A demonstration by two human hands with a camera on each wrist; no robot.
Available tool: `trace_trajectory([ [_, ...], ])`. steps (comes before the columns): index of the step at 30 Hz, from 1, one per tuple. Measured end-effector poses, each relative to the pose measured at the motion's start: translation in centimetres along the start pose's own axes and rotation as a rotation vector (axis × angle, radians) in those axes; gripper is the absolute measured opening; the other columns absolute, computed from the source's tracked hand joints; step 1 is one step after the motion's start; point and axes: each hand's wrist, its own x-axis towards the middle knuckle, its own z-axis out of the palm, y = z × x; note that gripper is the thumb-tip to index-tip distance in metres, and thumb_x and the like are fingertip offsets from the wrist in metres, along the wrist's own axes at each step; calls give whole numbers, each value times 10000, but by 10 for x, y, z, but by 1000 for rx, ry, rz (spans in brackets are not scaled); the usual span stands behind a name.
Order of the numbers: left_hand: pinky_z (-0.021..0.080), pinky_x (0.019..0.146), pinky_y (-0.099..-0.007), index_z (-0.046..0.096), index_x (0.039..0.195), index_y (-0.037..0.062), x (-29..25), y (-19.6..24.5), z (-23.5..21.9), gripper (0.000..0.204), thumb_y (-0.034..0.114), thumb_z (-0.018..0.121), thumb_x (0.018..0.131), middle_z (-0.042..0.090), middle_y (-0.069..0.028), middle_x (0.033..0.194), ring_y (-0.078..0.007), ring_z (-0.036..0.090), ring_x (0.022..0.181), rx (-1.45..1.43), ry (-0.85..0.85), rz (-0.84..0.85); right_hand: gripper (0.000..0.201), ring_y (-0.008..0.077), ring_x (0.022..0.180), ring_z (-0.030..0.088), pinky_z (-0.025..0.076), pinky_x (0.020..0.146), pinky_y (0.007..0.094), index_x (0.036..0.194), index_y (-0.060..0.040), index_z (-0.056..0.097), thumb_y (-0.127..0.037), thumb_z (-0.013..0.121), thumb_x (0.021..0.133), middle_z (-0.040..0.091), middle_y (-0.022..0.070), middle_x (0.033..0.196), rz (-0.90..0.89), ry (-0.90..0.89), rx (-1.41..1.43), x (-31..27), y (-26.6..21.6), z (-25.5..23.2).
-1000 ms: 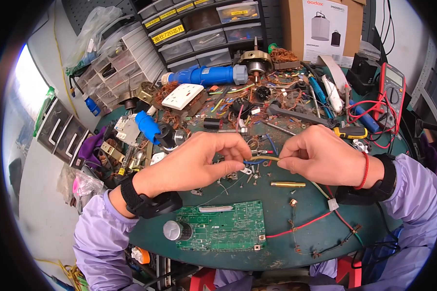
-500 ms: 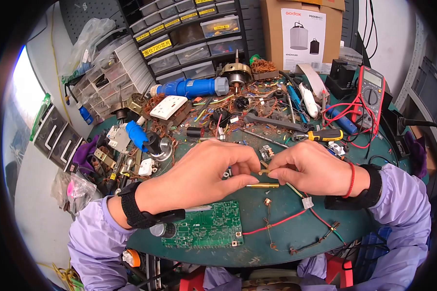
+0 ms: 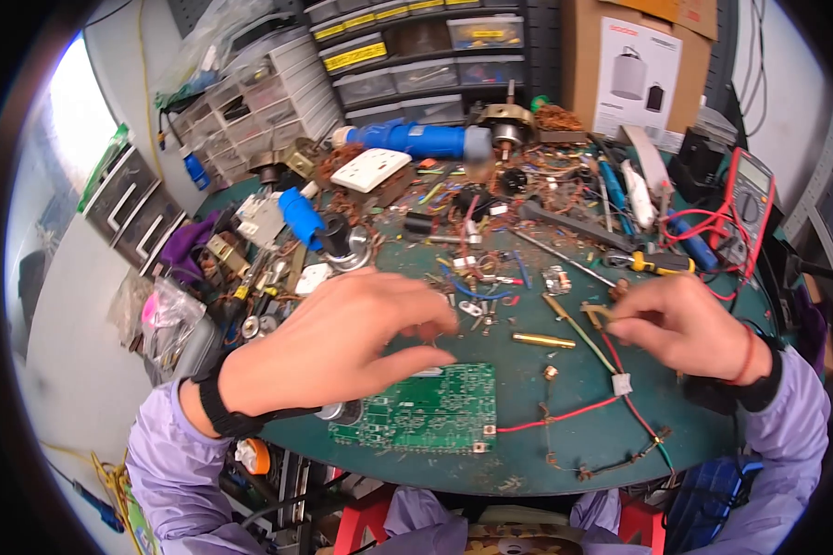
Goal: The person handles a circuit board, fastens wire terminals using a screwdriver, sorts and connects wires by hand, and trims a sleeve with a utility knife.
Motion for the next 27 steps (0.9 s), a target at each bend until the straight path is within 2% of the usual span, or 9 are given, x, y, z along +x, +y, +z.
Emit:
trace_trajectory([
  [2,465,720,-349,664,918,36,-32,-7,-5,257,186,776,743,639,-66,828,-233,626,795,16,10,-178,76,222,574,575,432,549,322,827,5,663,-67,639,826,608,121,675,117,-83,61,-13,10,-11],
  [4,473,713,-353,674,901,32,-61,-11,-3,335,237,823,683,634,-81,838,-254,621,801,-42,-9,-317,70,205,601,601,449,562,315,842,-2,670,-67,651,824,630,117,709,174,-167,19,-24,13,-16],
  [8,481,752,-368,663,998,87,-92,-9,7,504,355,853,615,623,-79,941,-281,606,852,141,-70,-273,78,271,685,634,486,614,340,859,-40,682,-105,685,816,660,103,777,34,-393,33,-33,11,-12],
  [11,482,760,-372,671,974,97,-99,-11,15,436,295,837,623,622,-74,948,-283,607,860,158,-46,-298,103,292,692,628,470,612,361,874,-35,662,-133,660,846,644,106,761,-69,-451,94,-31,10,1],
  [15,482,753,-371,676,937,87,-99,-16,15,372,234,819,627,623,-76,944,-284,611,850,153,-36,-321,142,299,688,621,451,590,375,866,-37,660,-175,628,874,636,119,740,16,-515,94,-21,9,5],
  [20,489,720,-335,675,914,39,-97,-23,17,361,117,821,593,613,-97,894,-265,614,809,9,59,-427,122,304,685,618,453,591,387,859,-38,662,-156,629,857,644,112,745,-9,-468,8,-15,7,12],
  [21,490,706,-321,671,915,22,-96,-26,17,373,68,817,575,606,-104,879,-255,610,800,-16,93,-450,108,307,690,619,454,593,393,851,-41,663,-143,627,847,646,111,750,-61,-385,-75,-14,7,14],
  [23,493,694,-329,668,910,36,-95,-28,15,344,88,810,600,605,-93,887,-261,613,790,-12,97,-455,81,312,709,622,458,603,408,830,-45,662,-115,623,820,648,113,761,-134,-267,-165,-9,7,19],
  [27,491,672,-335,664,894,46,-95,-34,16,327,97,805,603,606,-87,880,-267,613,761,39,139,-454,90,324,720,621,461,618,413,825,-38,654,-120,617,821,644,124,754,-156,-238,-148,5,10,21],
])
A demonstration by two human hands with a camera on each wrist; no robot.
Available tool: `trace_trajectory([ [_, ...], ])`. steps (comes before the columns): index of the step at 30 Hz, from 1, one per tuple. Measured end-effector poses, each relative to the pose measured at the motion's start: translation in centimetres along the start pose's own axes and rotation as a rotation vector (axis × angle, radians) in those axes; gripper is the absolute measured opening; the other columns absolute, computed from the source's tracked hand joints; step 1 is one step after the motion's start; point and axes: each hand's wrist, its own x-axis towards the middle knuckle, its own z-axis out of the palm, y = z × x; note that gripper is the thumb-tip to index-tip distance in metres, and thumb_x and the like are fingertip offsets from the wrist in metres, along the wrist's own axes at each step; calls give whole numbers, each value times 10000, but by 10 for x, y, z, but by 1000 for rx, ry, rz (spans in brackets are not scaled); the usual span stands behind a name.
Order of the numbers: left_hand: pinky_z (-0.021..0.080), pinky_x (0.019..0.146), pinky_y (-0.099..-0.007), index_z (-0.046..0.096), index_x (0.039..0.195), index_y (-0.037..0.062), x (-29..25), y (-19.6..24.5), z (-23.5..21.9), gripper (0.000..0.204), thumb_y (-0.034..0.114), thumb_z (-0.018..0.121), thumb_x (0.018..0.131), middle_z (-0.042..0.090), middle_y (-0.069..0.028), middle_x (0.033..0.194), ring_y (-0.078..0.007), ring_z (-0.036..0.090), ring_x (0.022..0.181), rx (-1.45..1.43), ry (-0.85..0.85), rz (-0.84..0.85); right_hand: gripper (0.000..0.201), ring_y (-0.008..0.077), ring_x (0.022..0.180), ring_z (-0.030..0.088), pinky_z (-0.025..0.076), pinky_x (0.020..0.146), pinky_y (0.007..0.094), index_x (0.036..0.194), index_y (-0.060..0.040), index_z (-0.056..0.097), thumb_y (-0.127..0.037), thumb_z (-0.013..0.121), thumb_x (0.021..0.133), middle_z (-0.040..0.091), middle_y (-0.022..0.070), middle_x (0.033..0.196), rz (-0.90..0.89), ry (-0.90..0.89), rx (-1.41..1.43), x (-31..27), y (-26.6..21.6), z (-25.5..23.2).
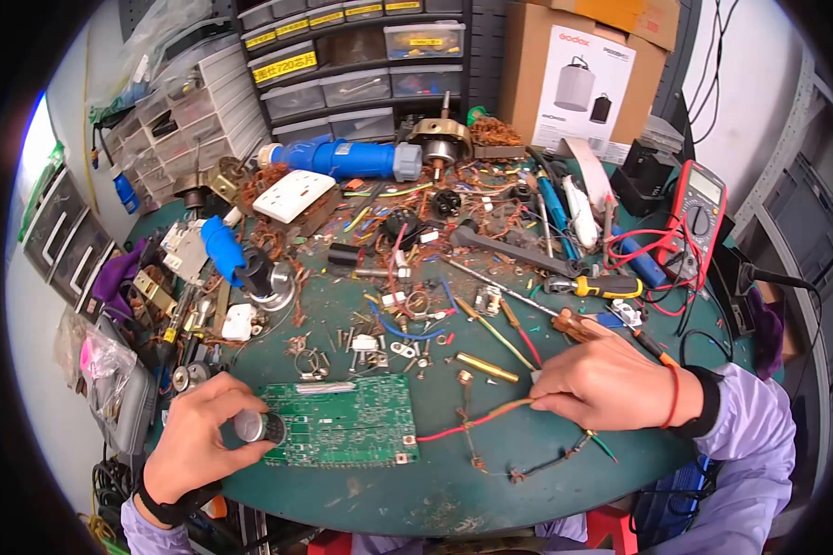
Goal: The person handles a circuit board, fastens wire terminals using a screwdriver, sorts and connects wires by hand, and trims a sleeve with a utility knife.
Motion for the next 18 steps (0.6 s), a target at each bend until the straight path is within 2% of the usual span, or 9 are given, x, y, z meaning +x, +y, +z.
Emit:
trace_trajectory([
  [5,483,643,-342,660,875,41,5,-7,0,355,53,799,549,607,-105,852,-285,605,740,51,92,-3,97,347,701,613,461,609,436,800,-28,635,-116,603,823,636,144,742,-26,63,-35,11,8,8],
  [7,467,719,-358,643,905,39,5,-6,1,407,41,794,527,599,-121,896,-310,586,822,3,49,-39,91,360,674,607,458,582,446,782,-22,621,-103,601,817,624,153,715,-34,50,-18,10,8,9],
  [9,426,817,-381,618,951,37,5,1,4,491,50,798,493,583,-132,957,-328,545,916,212,179,58,108,371,656,598,446,554,456,750,-18,599,-107,615,809,603,156,680,18,79,-2,1,5,6],
  [10,384,874,-405,601,980,38,3,11,5,543,56,794,473,568,-136,1004,-341,511,964,168,188,16,122,374,652,594,439,544,460,734,-17,589,-111,623,804,592,158,666,-20,105,0,0,2,5],
  [11,398,839,-412,611,979,32,5,21,6,536,107,800,483,570,-131,974,-334,514,944,153,222,72,138,377,648,590,431,535,463,718,-16,578,-114,631,800,581,159,653,-57,130,3,-1,1,5],
  [14,394,850,-415,631,918,31,12,65,8,471,385,773,641,594,-117,897,-307,532,882,-1,113,163,169,381,638,583,414,519,466,689,-7,559,-115,646,786,573,161,643,-91,199,-11,-7,-3,2],
  [15,403,832,-427,649,898,48,21,75,9,441,383,778,642,613,-94,846,-305,545,827,84,90,349,170,381,637,582,409,515,467,687,-4,559,-114,647,783,573,162,643,-121,228,-27,-8,-6,1],
  [17,410,822,-439,659,901,53,35,102,12,425,361,787,638,624,-93,838,-299,562,818,99,12,485,177,371,641,596,427,515,463,686,-6,570,-133,649,782,588,157,654,-160,265,-52,-11,-7,0],
  [18,419,819,-419,647,951,44,45,113,11,426,300,791,642,612,-109,927,-295,561,865,78,-28,519,173,363,645,605,441,522,462,693,-12,580,-144,649,781,596,154,661,-140,253,-88,-13,-11,-6],
])
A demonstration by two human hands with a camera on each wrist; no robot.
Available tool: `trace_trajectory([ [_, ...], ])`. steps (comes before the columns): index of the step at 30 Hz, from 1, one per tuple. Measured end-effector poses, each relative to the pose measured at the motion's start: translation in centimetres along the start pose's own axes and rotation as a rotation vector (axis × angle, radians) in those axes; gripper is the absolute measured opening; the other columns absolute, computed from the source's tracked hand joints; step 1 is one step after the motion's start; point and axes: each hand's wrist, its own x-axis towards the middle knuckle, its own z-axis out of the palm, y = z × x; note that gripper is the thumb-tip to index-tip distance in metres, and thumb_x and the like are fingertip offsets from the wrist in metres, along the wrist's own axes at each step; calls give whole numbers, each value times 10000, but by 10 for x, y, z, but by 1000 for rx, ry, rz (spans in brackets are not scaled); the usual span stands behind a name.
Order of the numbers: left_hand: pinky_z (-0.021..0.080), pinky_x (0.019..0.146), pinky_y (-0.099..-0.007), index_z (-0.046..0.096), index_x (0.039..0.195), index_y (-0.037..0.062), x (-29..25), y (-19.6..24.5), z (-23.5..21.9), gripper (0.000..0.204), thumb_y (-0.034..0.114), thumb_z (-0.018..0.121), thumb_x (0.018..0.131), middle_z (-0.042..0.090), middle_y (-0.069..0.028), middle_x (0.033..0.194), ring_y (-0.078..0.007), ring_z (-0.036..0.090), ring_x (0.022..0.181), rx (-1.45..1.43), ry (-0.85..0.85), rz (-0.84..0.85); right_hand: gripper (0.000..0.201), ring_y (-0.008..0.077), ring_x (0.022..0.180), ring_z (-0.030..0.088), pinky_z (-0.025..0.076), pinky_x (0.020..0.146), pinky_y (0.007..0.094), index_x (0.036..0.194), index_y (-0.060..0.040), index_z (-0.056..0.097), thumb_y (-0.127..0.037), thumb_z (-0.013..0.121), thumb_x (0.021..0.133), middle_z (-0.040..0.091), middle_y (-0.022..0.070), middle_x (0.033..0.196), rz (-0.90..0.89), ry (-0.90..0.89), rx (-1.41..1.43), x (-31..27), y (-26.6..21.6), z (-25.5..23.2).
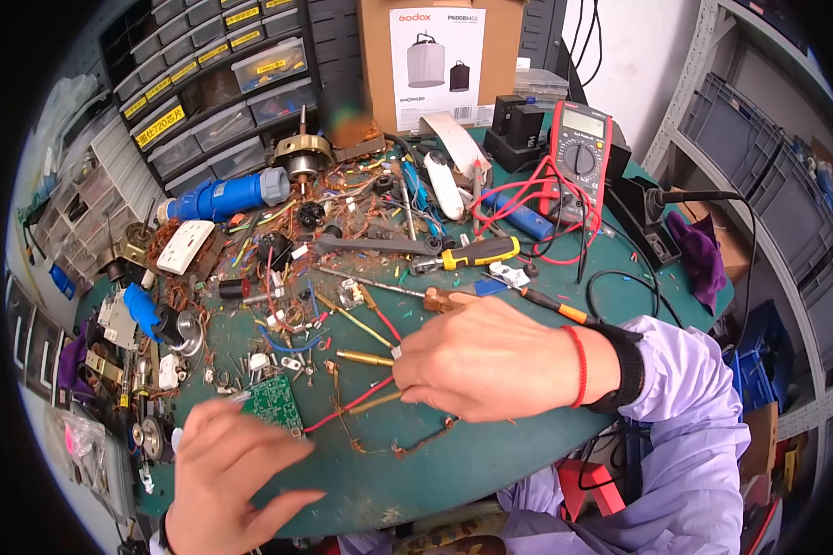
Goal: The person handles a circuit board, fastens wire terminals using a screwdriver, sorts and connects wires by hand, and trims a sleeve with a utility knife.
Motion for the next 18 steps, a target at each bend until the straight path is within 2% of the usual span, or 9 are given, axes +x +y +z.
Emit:
trace_trajectory([
  [1,428,816,-399,635,1001,34,14,4,-1,440,238,794,646,600,-125,1017,-292,561,911,-30,-34,28,170,356,650,614,454,529,461,700,-18,591,-156,649,780,604,150,668,10,-18,-32,1,-4,-6],
  [2,424,844,-401,638,1013,38,28,7,4,445,248,793,653,617,-120,988,-306,571,900,-64,11,16,117,291,739,603,479,613,404,783,-67,579,-165,633,815,569,82,761,50,-107,-140,-1,-7,-16],
  [3,419,872,-403,640,1025,43,39,10,9,450,258,792,660,634,-115,959,-320,582,889,-97,50,-2,84,289,733,611,485,626,394,806,-73,612,-154,637,810,585,89,751,38,-48,-167,-4,-4,-18],
  [7,439,862,-375,606,1102,24,66,10,20,473,201,775,697,619,-135,1035,-331,581,932,-166,18,39,85,302,722,619,484,636,382,834,-40,660,-99,674,774,633,102,774,117,36,-116,-16,0,-40],
  [8,448,847,-368,595,1118,17,70,9,22,469,180,765,713,612,-143,1049,-325,582,953,-254,8,51,112,353,718,621,477,619,440,825,-39,661,-132,620,779,637,146,738,140,71,-53,-18,2,-42],
  [9,457,831,-360,585,1134,10,73,8,25,464,159,756,729,604,-152,1064,-319,582,974,-339,1,67,112,353,718,621,477,619,440,825,-39,661,-132,620,779,637,146,738,139,72,-47,-21,4,-42],
  [10,469,791,-339,592,1116,2,76,8,30,415,123,739,748,620,-141,1003,-283,598,924,-323,47,67,111,353,712,619,473,613,436,829,-35,661,-126,621,781,635,148,733,164,72,-12,-25,6,-42],
  [13,472,743,-337,620,1063,7,80,0,40,340,99,726,753,629,-120,917,-264,606,838,-352,4,-3,96,347,708,617,467,612,427,831,-36,661,-113,624,787,636,143,741,209,56,41,-26,5,-37],
  [18,463,681,-344,660,930,17,77,-4,43,199,66,721,747,620,-102,846,-240,598,755,-285,33,-14,82,339,710,611,462,609,426,810,-47,654,-124,633,792,623,123,749,134,79,91,-16,0,-21],
])
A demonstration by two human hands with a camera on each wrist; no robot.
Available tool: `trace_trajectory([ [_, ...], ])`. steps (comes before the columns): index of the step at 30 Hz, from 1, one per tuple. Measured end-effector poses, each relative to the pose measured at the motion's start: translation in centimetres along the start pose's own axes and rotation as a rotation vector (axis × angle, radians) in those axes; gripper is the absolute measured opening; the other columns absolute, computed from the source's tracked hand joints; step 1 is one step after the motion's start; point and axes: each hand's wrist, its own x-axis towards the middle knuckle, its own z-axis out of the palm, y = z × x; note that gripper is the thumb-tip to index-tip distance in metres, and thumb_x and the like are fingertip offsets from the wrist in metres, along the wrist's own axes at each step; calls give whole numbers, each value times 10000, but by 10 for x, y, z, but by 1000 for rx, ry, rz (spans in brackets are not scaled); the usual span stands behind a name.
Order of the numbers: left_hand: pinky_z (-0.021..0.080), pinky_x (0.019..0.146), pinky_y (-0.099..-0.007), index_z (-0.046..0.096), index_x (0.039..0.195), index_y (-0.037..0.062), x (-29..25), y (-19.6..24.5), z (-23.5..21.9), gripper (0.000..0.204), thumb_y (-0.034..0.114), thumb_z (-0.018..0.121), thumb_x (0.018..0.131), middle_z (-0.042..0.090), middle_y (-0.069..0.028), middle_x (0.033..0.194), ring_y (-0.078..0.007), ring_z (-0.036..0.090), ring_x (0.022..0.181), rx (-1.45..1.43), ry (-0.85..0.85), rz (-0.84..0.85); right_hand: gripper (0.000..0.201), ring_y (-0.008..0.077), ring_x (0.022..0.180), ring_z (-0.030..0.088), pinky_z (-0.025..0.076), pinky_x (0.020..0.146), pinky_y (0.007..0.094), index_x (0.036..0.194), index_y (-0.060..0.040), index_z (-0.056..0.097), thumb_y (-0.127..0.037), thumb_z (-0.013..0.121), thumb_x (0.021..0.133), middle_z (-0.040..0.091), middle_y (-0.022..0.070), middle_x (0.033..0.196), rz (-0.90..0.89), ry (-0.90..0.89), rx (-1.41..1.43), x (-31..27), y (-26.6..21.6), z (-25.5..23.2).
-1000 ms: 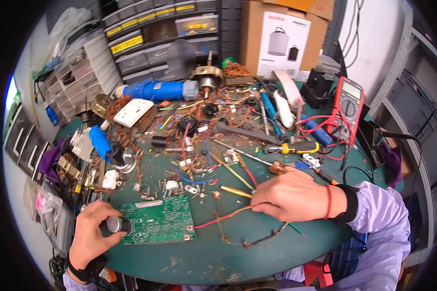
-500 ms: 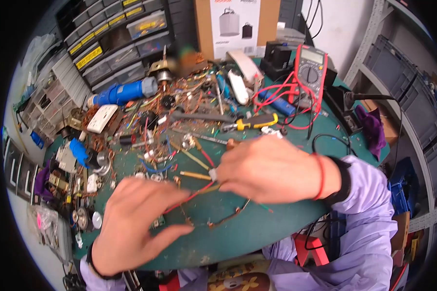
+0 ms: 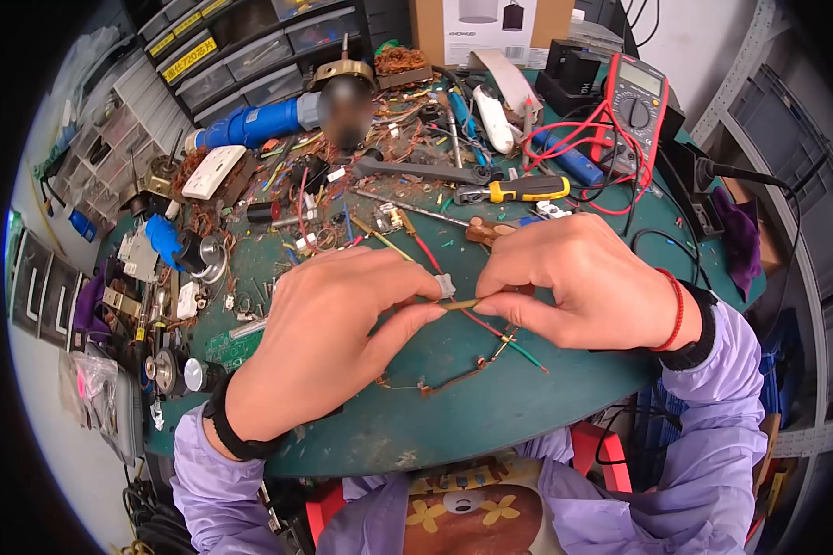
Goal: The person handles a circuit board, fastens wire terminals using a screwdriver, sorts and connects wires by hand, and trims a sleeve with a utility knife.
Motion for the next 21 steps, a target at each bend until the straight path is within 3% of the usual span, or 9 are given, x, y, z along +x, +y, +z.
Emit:
trace_trajectory([
  [5,458,670,-333,664,852,14,-4,2,-5,127,30,714,736,612,-95,837,-243,593,745,42,45,7,122,328,695,612,464,598,406,840,-49,656,-169,657,818,617,116,738,-1,-17,30,7,-3,2],
  [6,458,673,-324,658,844,9,-5,2,-9,120,20,709,736,612,-92,839,-242,594,746,40,119,25,122,328,695,612,464,598,406,840,-49,656,-169,657,818,617,116,738,-2,-18,28,7,-3,-3],
  [8,459,697,-307,637,825,-13,-9,-1,-20,109,-5,691,731,613,-89,821,-234,600,758,-54,222,31,164,315,678,612,458,583,393,883,-48,655,-203,668,830,621,107,731,121,7,60,2,-1,-16],
  [9,442,673,-286,631,809,-19,-11,1,-28,87,-1,681,740,617,-81,792,-186,580,729,-100,215,-37,188,305,664,608,448,573,388,922,-44,652,-205,678,827,628,105,729,127,49,3,-4,6,-19],
  [12,423,600,-256,647,840,-8,-18,-4,-44,108,-18,682,738,625,-61,761,-130,552,665,-252,235,-111,163,312,690,616,458,584,390,908,-46,659,-177,683,814,645,118,764,398,-84,-116,-18,15,-36],
  [13,411,609,-237,649,835,-3,-20,-9,-41,94,-12,684,748,619,-43,758,-110,536,664,-310,259,-142,163,312,690,616,458,584,390,908,-46,659,-177,683,814,645,118,764,417,-87,-130,-27,24,-36],
  [15,404,616,-224,654,849,4,-18,-14,-36,83,-2,676,769,611,-26,745,-96,520,656,-409,244,-219,142,314,711,615,463,595,399,891,-56,663,-164,680,800,646,112,790,285,-72,-271,-42,41,-32],
  [19,400,635,-224,640,872,-2,-15,-17,-37,87,-4,658,787,612,-24,760,-90,513,666,-497,205,-302,103,317,723,615,465,597,410,871,-63,658,-131,658,793,634,99,792,370,-104,-376,-48,40,-38],
  [21,402,661,-231,611,877,-13,-19,-19,-40,100,7,653,788,612,-51,791,-101,527,701,-612,296,-298,99,315,729,619,469,597,408,870,-64,657,-122,652,790,638,95,797,406,-118,-395,-51,42,-44],
])
